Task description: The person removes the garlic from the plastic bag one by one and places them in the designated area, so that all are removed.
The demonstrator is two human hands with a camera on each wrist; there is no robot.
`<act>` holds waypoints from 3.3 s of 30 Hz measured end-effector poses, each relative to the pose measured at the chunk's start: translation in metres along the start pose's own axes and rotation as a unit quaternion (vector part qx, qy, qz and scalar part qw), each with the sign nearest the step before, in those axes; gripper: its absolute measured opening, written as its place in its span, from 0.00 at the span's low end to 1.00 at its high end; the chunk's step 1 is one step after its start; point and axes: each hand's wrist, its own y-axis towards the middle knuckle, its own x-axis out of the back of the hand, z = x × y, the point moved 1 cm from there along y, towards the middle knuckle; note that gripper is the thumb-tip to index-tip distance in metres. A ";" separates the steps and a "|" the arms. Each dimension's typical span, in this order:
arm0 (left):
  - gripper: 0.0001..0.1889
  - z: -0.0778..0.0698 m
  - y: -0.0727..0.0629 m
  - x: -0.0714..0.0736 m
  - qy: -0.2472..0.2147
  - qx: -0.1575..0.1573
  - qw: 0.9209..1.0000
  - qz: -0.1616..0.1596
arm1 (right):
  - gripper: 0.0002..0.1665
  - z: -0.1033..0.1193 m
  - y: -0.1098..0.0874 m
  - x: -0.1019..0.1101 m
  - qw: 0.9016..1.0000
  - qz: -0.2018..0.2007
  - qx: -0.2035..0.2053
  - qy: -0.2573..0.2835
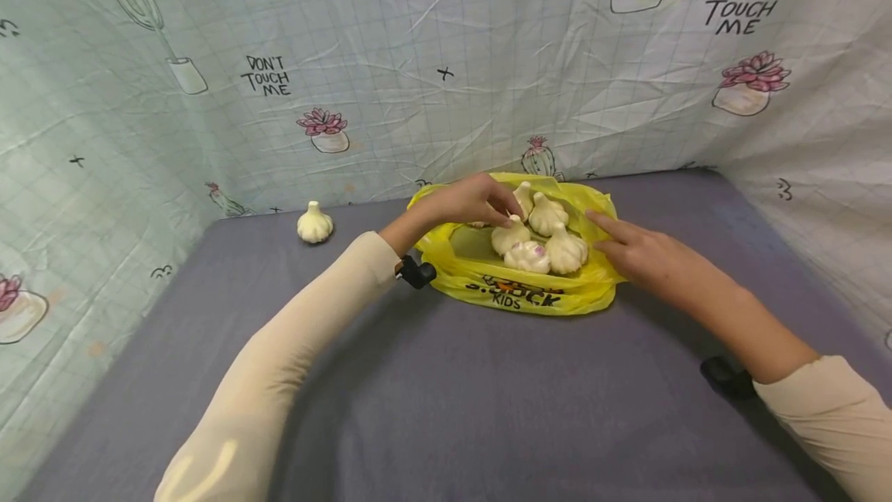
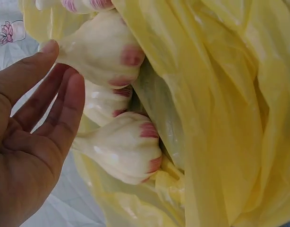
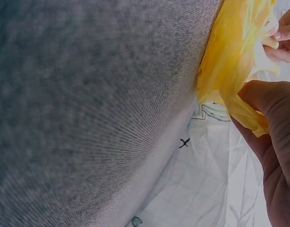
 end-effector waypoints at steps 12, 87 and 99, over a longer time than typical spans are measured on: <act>0.10 0.008 0.008 -0.006 -0.064 0.011 0.997 0.029 | 0.41 0.001 0.001 0.001 1.000 -0.002 0.002 0.002; 0.13 0.021 -0.158 0.024 -0.111 0.037 0.981 -0.156 | 0.34 -0.010 0.001 0.012 0.981 -0.001 -0.185 0.064; 0.12 0.028 -0.175 0.027 -0.126 0.049 0.975 -0.178 | 0.33 -0.010 0.000 0.011 0.980 0.000 -0.189 0.057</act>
